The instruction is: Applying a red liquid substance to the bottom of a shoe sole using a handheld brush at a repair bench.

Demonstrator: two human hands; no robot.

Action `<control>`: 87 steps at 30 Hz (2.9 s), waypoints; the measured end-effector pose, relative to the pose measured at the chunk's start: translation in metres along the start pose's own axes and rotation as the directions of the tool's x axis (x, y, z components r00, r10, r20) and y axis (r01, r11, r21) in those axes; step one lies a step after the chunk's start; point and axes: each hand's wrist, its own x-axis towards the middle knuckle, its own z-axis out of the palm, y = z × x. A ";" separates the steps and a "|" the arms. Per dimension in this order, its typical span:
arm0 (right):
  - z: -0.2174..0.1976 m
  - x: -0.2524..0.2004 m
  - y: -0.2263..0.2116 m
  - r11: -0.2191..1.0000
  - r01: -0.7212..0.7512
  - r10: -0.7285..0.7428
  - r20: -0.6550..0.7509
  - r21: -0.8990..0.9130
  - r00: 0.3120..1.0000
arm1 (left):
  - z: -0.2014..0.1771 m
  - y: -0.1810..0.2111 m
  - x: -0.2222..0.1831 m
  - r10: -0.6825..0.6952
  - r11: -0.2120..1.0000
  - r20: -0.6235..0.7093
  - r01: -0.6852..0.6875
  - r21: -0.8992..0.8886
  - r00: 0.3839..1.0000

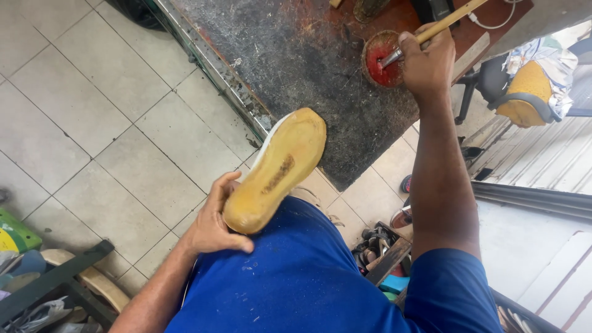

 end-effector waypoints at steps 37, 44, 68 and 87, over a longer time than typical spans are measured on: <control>-0.012 -0.031 -0.013 0.933 0.354 -0.359 0.172 0.056 0.917 | 0.006 0.007 0.052 0.225 0.147 0.182 0.152 -0.977 0.957; 0.002 -0.036 0.020 0.874 0.482 -0.486 0.156 0.065 0.860 | -0.008 -0.061 0.038 0.088 0.162 0.003 -0.011 -0.987 0.996; 0.060 -0.159 -0.084 0.153 -0.225 -0.603 0.271 0.962 0.750 | -0.041 0.046 0.006 0.585 0.764 -0.260 -0.630 -0.143 0.768; 0.072 -0.220 -0.144 0.288 0.219 -0.813 0.118 0.932 0.570 | -0.028 0.058 -0.013 0.621 0.709 -0.275 -0.377 0.595 0.734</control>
